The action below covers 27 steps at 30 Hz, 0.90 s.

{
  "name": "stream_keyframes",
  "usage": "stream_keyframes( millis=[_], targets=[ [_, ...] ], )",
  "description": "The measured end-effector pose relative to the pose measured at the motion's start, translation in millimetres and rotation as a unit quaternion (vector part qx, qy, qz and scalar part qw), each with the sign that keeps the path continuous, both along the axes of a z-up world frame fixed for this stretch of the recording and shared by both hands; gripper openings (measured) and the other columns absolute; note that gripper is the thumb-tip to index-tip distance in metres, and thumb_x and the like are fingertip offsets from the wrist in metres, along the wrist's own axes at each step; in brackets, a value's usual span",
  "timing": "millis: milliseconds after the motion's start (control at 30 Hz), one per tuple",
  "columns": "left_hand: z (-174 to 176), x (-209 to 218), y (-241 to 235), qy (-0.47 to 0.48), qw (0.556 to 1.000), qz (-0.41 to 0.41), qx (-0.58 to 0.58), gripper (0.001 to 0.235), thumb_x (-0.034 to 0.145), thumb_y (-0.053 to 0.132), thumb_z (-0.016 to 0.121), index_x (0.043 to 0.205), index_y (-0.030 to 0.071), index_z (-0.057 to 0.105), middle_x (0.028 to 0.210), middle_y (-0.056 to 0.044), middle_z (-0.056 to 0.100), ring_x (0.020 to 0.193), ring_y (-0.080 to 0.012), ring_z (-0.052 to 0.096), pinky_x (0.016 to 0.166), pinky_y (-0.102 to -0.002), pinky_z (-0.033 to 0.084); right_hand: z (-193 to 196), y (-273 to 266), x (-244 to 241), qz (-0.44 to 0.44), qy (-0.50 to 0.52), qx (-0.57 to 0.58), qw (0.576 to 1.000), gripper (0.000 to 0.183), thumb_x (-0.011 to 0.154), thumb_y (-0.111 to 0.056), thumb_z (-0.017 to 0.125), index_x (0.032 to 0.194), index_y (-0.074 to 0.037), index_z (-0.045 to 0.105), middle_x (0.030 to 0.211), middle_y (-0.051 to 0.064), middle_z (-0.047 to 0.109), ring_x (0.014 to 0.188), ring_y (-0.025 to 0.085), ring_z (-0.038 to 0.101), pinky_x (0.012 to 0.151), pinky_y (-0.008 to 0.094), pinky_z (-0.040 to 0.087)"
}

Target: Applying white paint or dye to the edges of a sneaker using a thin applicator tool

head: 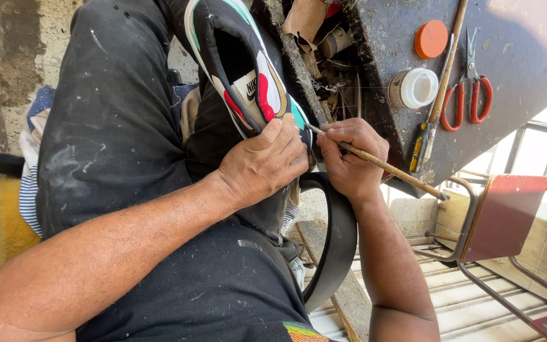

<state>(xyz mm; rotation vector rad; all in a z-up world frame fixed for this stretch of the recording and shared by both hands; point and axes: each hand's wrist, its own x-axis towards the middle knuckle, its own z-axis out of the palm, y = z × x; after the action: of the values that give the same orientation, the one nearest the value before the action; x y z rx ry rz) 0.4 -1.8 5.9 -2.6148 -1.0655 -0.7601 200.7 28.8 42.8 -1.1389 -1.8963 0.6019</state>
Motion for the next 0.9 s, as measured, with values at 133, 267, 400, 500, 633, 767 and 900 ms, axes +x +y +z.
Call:
stream_keyframes(
  millis=[133,267,400,500,633,767,900],
  targets=[
    [-4.1,1.6,-0.6,0.002,1.0,0.003,0.003,0.016,0.101,0.018,0.056,0.11,0.007,0.064,0.111,-0.024,0.064,0.123,-0.0398,0.057,0.116,-0.049,0.029,-4.1,8.7,-5.2,0.008,-0.004,0.021,1.0,0.016,0.086,0.001,0.088,0.085,0.003,0.072,0.086,0.022,0.075,0.076,0.041,0.075,0.061,0.045,0.059],
    [-3.0,2.0,0.3,-0.004,1.0,0.005,0.006,0.016,0.101,0.017,0.055,0.109,0.007,0.064,0.111,-0.023,0.064,0.124,-0.0397,0.057,0.117,-0.049,0.03,-8.8,15.4,-8.4,0.028,-0.008,0.049,0.998,0.015,0.088,0.001,0.086,0.083,0.003,0.072,0.085,0.021,0.075,0.074,0.043,0.074,0.06,0.047,0.058],
    [-0.7,1.1,0.9,-0.016,1.0,0.002,0.01,0.015,0.101,0.015,0.054,0.108,0.007,0.064,0.11,-0.024,0.063,0.123,-0.0399,0.057,0.116,-0.048,0.031,-12.1,18.7,-10.5,0.031,-0.015,0.065,0.997,0.014,0.089,-0.001,0.086,0.083,0.001,0.073,0.087,0.02,0.076,0.074,0.041,0.074,0.06,0.047,0.059],
    [-2.9,2.7,0.6,-0.021,1.0,0.005,0.01,0.015,0.101,0.015,0.055,0.108,0.007,0.064,0.11,-0.023,0.063,0.122,-0.0394,0.058,0.116,-0.048,0.031,-12.4,21.2,-12.8,0.036,-0.024,0.071,0.997,0.013,0.09,-0.001,0.085,0.083,0.0,0.074,0.088,0.02,0.077,0.074,0.041,0.074,0.059,0.047,0.058],
    [0.3,0.4,0.7,-0.021,1.0,0.005,0.011,0.015,0.101,0.015,0.054,0.108,0.008,0.064,0.11,-0.023,0.063,0.122,-0.0395,0.058,0.116,-0.048,0.031,-6.4,27.2,-17.8,0.049,-0.016,0.065,0.997,0.014,0.091,-0.001,0.083,0.083,0.001,0.072,0.087,0.02,0.076,0.073,0.043,0.074,0.059,0.048,0.058],
    [-2.1,-0.4,-1.8,-0.013,1.0,0.004,-0.001,0.014,0.101,0.015,0.055,0.11,0.009,0.064,0.11,-0.022,0.063,0.123,-0.0396,0.057,0.116,-0.049,0.03,3.6,32.3,-20.7,0.067,-0.018,0.042,0.997,0.014,0.091,-0.001,0.083,0.083,0.001,0.072,0.086,0.019,0.076,0.074,0.043,0.074,0.06,0.048,0.058],
    [-5.0,-1.3,-3.4,-0.008,1.0,0.002,-0.009,0.015,0.101,0.016,0.055,0.111,0.008,0.064,0.112,-0.023,0.063,0.125,-0.0395,0.056,0.116,-0.049,0.029,20.5,31.7,-11.2,0.098,-0.037,-0.01,0.994,0.016,0.091,0.003,0.081,0.083,0.001,0.068,0.082,0.02,0.072,0.073,0.046,0.071,0.06,0.048,0.056]
  ],
)
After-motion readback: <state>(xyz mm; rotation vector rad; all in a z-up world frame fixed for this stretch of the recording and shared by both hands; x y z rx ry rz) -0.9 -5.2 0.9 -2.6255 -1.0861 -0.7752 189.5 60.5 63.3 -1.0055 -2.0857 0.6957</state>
